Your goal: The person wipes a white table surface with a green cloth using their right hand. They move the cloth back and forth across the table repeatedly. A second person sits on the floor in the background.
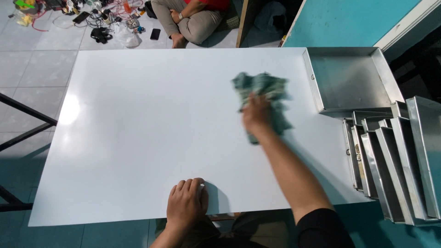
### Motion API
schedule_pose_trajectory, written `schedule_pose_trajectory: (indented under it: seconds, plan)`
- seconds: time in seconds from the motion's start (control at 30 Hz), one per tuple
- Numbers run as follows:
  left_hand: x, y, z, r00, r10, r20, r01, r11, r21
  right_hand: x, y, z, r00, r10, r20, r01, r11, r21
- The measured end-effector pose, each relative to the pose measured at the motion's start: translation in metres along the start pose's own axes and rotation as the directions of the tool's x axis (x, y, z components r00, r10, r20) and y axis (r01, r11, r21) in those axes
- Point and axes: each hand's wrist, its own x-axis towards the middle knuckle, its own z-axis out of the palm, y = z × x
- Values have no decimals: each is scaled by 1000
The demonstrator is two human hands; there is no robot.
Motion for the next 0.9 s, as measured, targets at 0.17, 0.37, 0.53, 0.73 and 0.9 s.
schedule_pose_trajectory:
  seconds: [0.17,0.37,0.53,0.73,0.9]
  plan:
    - [2,4,-5,999,-26,-29,26,1000,-7,-67,-117,-85,939,-225,260,156,952,263]
    - [2,-3,-1,999,-20,-50,20,1000,-2,-113,-65,-170,852,-192,487,24,943,331]
    - [4,-4,-1,999,9,-42,-9,1000,6,-71,61,-104,965,38,259,-34,999,-18]
    - [2,-7,-1,998,38,-56,-39,999,-15,40,36,-16,835,347,427,-338,936,-100]
    - [4,-5,-5,1000,-1,-10,1,999,-46,18,-84,20,979,-162,122,133,966,220]
